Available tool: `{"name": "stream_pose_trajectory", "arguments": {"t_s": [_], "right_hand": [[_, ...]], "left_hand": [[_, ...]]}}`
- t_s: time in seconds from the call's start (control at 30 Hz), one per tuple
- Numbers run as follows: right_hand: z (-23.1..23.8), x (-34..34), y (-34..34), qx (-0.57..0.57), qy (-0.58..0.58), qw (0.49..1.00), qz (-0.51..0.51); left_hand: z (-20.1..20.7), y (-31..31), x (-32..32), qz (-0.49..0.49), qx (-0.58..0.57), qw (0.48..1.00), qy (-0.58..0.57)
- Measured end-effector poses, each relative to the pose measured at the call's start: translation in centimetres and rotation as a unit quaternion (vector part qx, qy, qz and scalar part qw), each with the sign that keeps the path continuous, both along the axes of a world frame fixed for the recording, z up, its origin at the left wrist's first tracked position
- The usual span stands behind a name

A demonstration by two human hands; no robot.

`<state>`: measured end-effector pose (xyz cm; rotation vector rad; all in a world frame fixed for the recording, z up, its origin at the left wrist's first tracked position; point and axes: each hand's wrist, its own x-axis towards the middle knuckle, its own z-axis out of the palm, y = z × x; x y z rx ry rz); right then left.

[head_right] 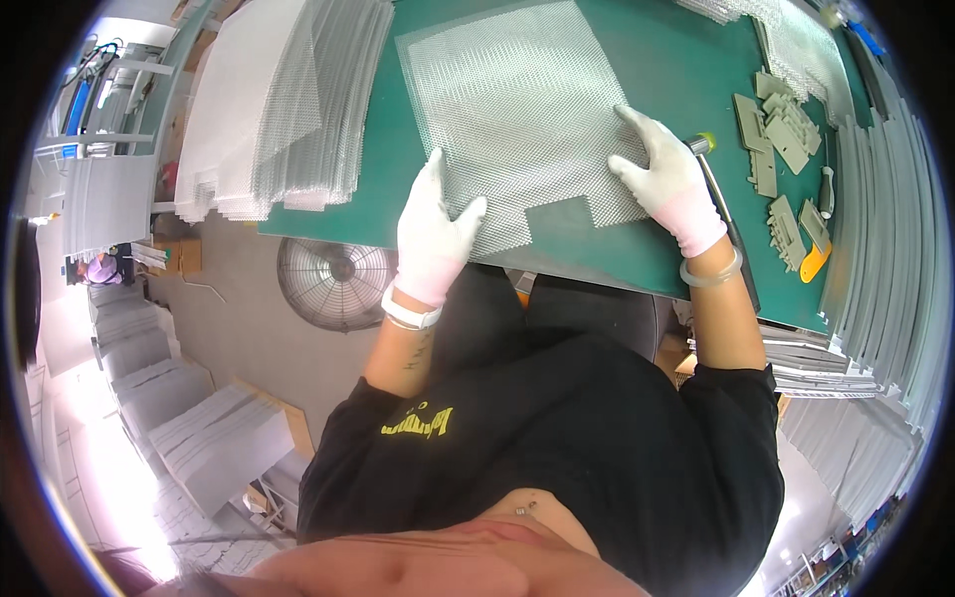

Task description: The person assembles metal frames by placing a mesh sheet on a workbench, positioning a plastic insert, and inserting metal bars into the frame's edges. They use a handheld power tool to secure the components and then stack the finished unit. The process is repeated for multiple units.

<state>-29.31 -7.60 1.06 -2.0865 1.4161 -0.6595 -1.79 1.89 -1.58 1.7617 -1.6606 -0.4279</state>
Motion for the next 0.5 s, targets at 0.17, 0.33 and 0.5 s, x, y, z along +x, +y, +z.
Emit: {"name": "stream_pose_trajectory", "arguments": {"t_s": [0.17,0.33,0.5], "right_hand": [[-0.14,-0.25,-0.32,0.015,0.011,1.000,0.000],[-0.60,-0.68,-0.59,-0.019,-0.011,1.000,0.007],[-0.09,-0.21,-0.34,-0.008,0.022,1.000,-0.006]], "left_hand": [[0.38,-0.24,0.08,0.001,0.025,1.000,-0.001],[0.54,-0.21,-0.02,0.002,-0.006,1.000,0.028],[0.38,-0.47,-0.49,0.009,-0.002,1.000,-0.025]]}}
